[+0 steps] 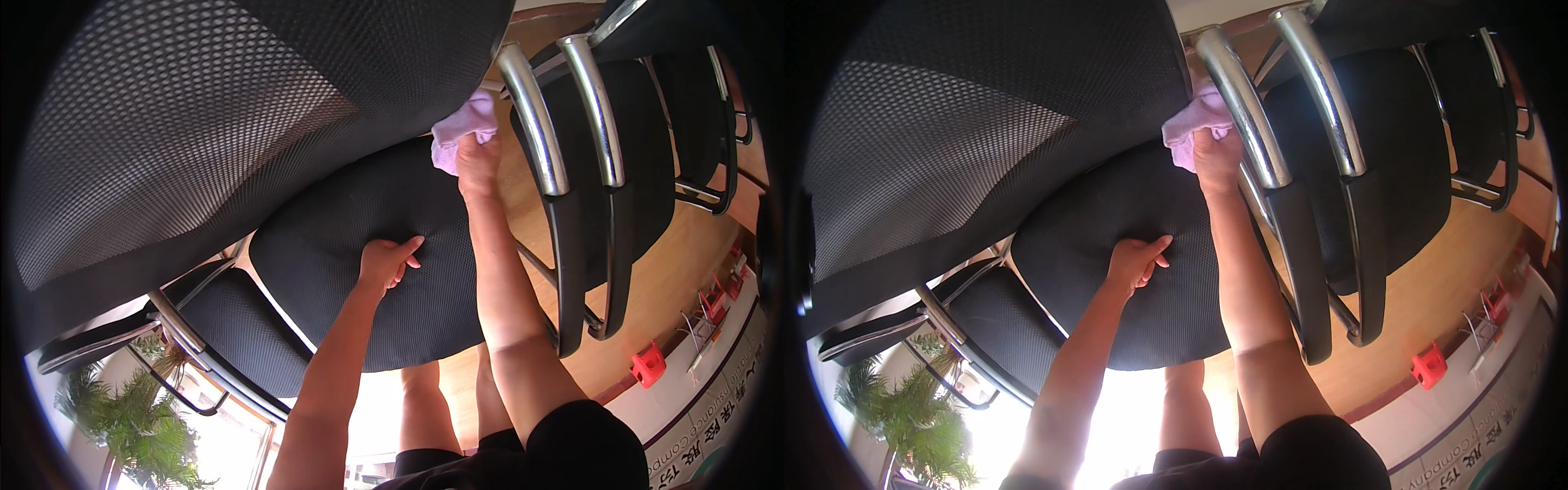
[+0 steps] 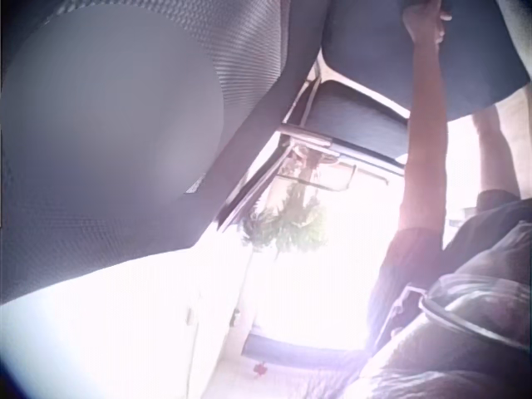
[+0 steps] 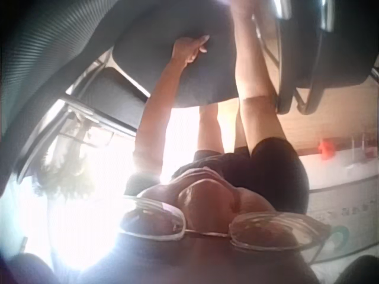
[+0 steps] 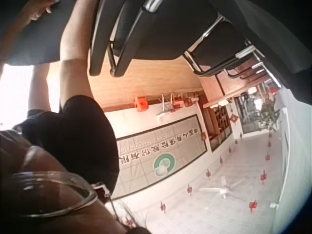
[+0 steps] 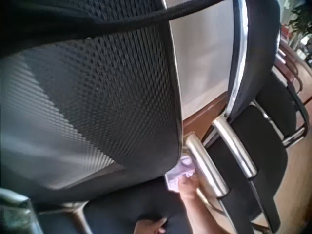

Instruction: The person wipes the seats, backrests, and armrests of several black office chairs using a cloth.

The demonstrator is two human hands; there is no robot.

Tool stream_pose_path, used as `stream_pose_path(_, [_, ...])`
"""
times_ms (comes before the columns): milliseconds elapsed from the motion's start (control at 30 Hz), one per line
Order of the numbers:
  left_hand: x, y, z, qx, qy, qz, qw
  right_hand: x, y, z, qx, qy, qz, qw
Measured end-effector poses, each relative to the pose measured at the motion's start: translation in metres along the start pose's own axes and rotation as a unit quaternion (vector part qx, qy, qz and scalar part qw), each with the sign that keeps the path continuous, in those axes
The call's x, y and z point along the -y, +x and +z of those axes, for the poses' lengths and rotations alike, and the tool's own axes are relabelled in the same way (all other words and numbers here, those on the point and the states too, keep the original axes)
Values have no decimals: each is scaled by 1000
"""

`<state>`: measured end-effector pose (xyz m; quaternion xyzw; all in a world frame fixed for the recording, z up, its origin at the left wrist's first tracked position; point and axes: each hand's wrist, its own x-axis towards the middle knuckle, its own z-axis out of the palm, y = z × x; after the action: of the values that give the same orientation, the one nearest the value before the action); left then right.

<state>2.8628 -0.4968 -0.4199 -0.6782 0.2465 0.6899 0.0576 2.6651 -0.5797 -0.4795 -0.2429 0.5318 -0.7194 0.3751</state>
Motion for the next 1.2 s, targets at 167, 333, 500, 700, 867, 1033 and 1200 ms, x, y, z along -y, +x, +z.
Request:
stream_pose_path(167, [5, 5, -3, -3, 0, 18, 1000, 6, 5, -12, 8, -64, 120, 991])
stream_pose_path(333, [7, 4, -2, -17, 7, 11, 1000, 76, 12, 23, 52, -63, 27, 996])
stream_pose_path(500, [8, 5, -1, -28, 8, 20, 999, 106, 4, 55, -37, 43, 57, 997])
stream_pose_path(700, [7, 1, 1, -34, 14, 22, 999, 92, 9, 36, 29, -11, 63, 998])
stream_pose_path(867, [5, 1, 1, -34, 15, 10, 999, 38, 8, -1, 53, -91, 62, 993])
stream_pose_path(1033, [2, 1, 0, -17, 8, 15, 1000, -4, 19, -44, 87, -116, 193, 970])
stream_pose_path(1200, [10, 4, -5, -36, 12, 12, 999, 12, 11, -33, 39, -41, 183, 982])
